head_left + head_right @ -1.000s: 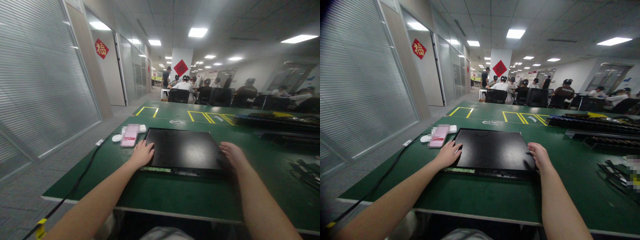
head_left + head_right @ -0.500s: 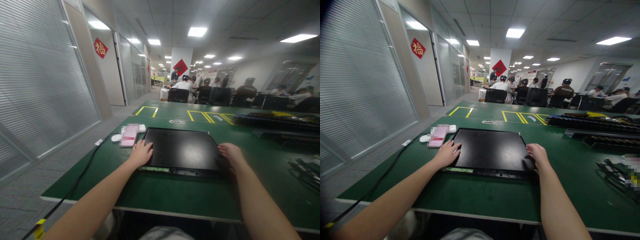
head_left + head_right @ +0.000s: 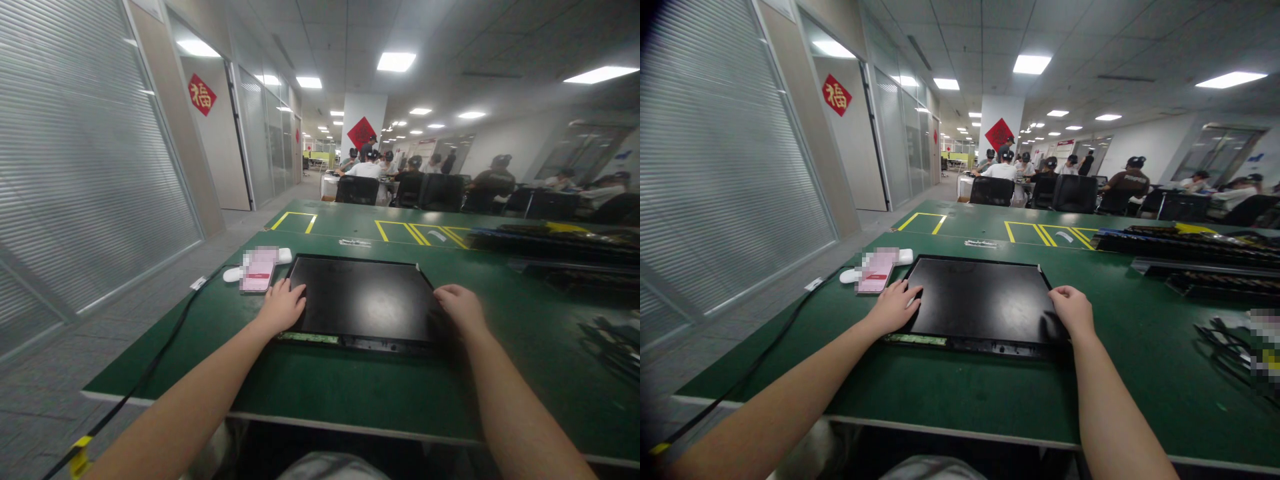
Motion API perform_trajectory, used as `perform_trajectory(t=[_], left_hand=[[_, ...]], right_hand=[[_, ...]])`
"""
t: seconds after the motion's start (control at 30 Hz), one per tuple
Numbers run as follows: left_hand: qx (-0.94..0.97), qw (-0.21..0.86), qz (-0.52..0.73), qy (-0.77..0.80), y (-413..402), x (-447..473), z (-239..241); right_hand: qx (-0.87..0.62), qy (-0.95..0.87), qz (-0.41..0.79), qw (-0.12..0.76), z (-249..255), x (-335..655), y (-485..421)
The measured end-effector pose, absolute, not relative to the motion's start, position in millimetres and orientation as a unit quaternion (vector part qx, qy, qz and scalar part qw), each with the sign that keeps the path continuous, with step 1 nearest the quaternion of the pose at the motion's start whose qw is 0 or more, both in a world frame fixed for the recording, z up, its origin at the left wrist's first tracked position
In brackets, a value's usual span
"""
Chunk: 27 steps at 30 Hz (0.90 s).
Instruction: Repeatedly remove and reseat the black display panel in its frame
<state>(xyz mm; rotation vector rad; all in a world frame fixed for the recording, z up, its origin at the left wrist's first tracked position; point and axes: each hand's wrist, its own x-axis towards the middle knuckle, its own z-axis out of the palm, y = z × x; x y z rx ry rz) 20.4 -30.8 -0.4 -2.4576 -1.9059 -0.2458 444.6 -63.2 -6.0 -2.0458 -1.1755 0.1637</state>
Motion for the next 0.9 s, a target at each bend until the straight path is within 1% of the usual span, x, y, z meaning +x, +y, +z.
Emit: perform_trajectory(t=[0.17, 0.57, 0.73, 0.9], left_hand=[[-0.787, 0.014, -0.081, -0.611, -31.6, 20.8, 0.3], [-0.784, 0.012, -0.079, -0.616, -31.7, 20.1, -0.4], [-0.786, 0.004, -0.089, -0.611, -30.9, 19.8, -1.1], [-0.787, 0.001, -0.099, -0.608, -29.6, 19.0, -2.2]], right_hand=[[-0.826, -0.451, 0.07, 0.332, 7.2, 428.0, -69.0], [-0.835, -0.507, 0.024, 0.215, 13.5, 410.3, -73.8], [-0.832, -0.51, 0.023, 0.219, 14.4, 409.3, -74.1], [-0.832, -0.485, 0.004, 0.271, 17.2, 415.1, -76.3]])
